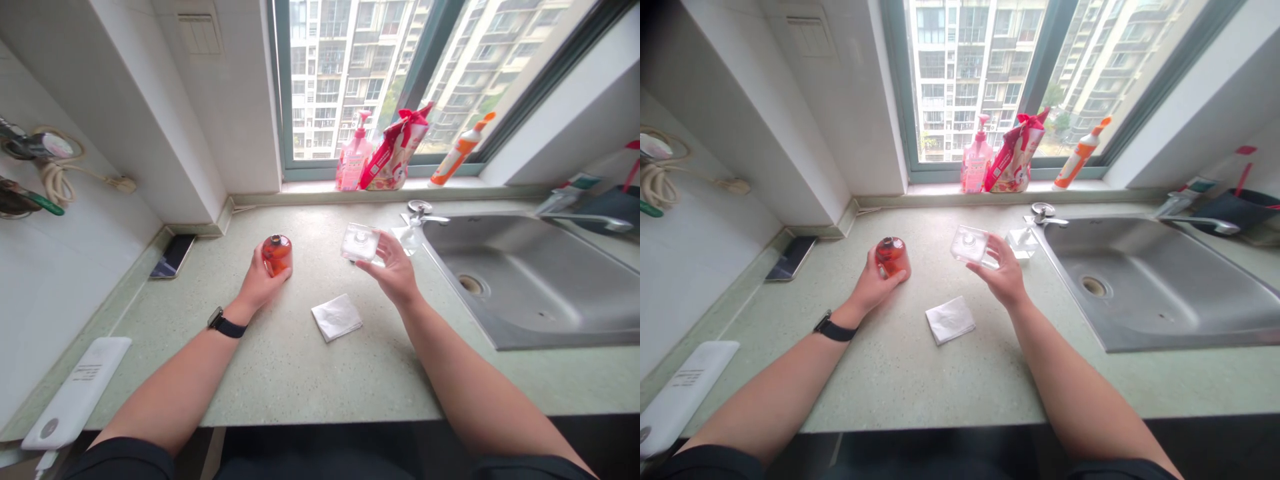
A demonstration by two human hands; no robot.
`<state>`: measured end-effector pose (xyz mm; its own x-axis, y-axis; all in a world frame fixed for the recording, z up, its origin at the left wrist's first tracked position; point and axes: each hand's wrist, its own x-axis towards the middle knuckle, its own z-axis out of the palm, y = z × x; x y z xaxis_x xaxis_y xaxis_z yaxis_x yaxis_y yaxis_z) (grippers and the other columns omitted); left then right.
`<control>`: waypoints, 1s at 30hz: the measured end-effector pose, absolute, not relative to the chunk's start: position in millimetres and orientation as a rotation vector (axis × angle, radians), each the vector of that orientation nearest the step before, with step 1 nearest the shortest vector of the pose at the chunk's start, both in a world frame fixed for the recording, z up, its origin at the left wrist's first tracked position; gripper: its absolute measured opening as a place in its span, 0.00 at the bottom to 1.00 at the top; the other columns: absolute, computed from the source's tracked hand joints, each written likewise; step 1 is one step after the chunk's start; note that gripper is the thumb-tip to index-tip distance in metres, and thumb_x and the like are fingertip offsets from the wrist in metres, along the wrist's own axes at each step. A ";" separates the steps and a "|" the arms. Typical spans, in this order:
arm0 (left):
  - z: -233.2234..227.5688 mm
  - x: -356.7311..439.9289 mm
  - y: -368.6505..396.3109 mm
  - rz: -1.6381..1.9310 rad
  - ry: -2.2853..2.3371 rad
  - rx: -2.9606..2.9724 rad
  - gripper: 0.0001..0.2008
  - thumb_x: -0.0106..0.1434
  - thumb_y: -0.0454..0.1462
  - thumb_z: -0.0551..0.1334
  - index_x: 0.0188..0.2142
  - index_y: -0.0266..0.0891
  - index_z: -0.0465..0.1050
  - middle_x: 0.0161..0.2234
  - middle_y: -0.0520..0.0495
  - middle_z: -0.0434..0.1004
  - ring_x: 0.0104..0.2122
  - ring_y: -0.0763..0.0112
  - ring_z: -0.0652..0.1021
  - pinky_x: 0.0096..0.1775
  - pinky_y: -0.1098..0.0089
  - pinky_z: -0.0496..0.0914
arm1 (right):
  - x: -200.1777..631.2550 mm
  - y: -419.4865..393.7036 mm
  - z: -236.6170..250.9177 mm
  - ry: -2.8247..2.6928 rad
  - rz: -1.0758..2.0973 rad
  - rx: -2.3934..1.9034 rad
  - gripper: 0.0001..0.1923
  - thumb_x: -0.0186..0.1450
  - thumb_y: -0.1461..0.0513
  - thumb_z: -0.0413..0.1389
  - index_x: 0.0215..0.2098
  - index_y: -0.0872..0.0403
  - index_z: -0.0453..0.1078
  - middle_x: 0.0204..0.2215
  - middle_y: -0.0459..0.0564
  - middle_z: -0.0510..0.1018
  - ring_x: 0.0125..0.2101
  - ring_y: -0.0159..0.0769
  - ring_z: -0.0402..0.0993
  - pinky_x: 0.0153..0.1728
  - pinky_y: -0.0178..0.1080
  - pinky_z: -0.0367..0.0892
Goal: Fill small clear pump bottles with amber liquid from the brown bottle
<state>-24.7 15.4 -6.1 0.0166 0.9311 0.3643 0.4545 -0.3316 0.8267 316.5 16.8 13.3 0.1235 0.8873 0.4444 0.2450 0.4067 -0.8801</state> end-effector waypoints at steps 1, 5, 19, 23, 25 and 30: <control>-3.0 -23.1 12.6 1.264 1.400 1.843 0.44 0.61 0.42 0.75 0.71 0.46 0.57 0.64 0.36 0.72 0.65 0.48 0.75 0.67 0.45 0.68 | 317.3 17.4 12.5 -1.402 0.631 -1.102 0.43 0.53 0.47 0.77 0.64 0.39 0.70 0.62 0.52 0.78 0.61 0.54 0.76 0.65 0.65 0.71; 6.4 -18.3 3.9 1.205 1.363 2.007 0.42 0.62 0.45 0.75 0.70 0.45 0.60 0.66 0.36 0.72 0.65 0.48 0.75 0.67 0.47 0.69 | 319.7 18.5 10.2 -1.422 0.573 -1.112 0.43 0.55 0.47 0.76 0.65 0.39 0.69 0.63 0.53 0.77 0.62 0.54 0.76 0.64 0.64 0.72; 21.4 -9.7 -12.8 1.179 1.296 2.445 0.35 0.65 0.51 0.73 0.66 0.44 0.65 0.58 0.37 0.78 0.56 0.48 0.79 0.60 0.49 0.71 | 318.6 10.9 19.4 -1.605 0.290 -1.128 0.38 0.61 0.49 0.73 0.66 0.40 0.68 0.61 0.53 0.76 0.60 0.53 0.76 0.60 0.60 0.76; 27.4 -6.2 -16.2 1.153 1.287 2.479 0.35 0.65 0.53 0.73 0.66 0.44 0.67 0.57 0.38 0.79 0.54 0.49 0.79 0.58 0.51 0.70 | 315.8 7.6 25.8 -1.664 0.217 -1.121 0.37 0.62 0.51 0.72 0.66 0.39 0.69 0.59 0.53 0.77 0.60 0.54 0.76 0.59 0.59 0.77; 28.3 -5.1 -17.4 1.147 1.293 2.498 0.35 0.66 0.54 0.72 0.66 0.44 0.68 0.56 0.38 0.79 0.53 0.50 0.79 0.56 0.52 0.70 | 314.3 5.9 28.3 -1.691 0.168 -1.111 0.36 0.62 0.53 0.72 0.66 0.39 0.69 0.59 0.53 0.77 0.60 0.54 0.75 0.60 0.60 0.77; 29.6 -3.6 -19.2 1.113 1.329 2.528 0.36 0.66 0.54 0.72 0.67 0.45 0.68 0.56 0.39 0.79 0.52 0.50 0.78 0.55 0.53 0.69 | 310.4 2.1 31.5 -1.732 0.114 -1.144 0.35 0.63 0.57 0.70 0.66 0.40 0.70 0.58 0.53 0.77 0.60 0.56 0.74 0.63 0.62 0.75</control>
